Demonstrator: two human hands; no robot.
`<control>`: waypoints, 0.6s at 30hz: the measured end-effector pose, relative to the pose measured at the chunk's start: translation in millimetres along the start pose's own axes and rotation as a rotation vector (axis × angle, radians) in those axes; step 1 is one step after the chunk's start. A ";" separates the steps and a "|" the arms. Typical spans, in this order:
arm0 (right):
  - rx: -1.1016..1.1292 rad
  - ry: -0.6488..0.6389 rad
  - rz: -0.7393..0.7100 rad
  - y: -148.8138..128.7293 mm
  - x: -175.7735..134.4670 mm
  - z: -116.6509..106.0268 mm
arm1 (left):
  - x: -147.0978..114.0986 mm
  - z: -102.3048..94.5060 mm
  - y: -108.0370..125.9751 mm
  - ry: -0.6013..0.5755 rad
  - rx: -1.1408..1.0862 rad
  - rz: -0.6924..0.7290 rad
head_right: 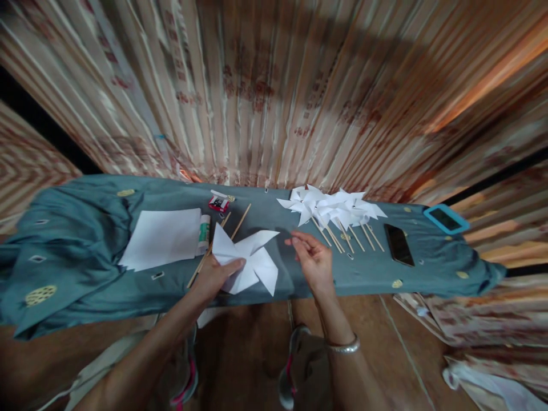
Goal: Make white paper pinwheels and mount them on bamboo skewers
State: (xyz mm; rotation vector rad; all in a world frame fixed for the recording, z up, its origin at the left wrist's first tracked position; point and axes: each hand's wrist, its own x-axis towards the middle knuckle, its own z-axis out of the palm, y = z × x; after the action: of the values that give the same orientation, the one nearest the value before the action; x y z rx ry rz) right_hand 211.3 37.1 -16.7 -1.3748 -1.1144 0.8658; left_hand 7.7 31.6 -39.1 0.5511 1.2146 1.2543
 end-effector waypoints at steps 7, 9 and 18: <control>-0.260 -0.153 -0.031 53.3 -12.5 27.7 | 26.7 -44.8 40.0 0.132 -0.359 0.146; -0.391 -0.231 -0.130 59.2 -17.9 46.1 | 30.3 -55.7 53.1 0.193 -0.457 0.194; -0.913 -0.434 -0.685 20.6 53.7 155.6 | 28.6 -82.9 84.5 0.348 -0.580 0.200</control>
State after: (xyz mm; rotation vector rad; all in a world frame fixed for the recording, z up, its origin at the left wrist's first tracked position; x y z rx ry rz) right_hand 82.3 135.8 -50.7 -1.3433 -2.3250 0.1063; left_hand -105.7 59.4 -4.8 0.0236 1.0165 1.8398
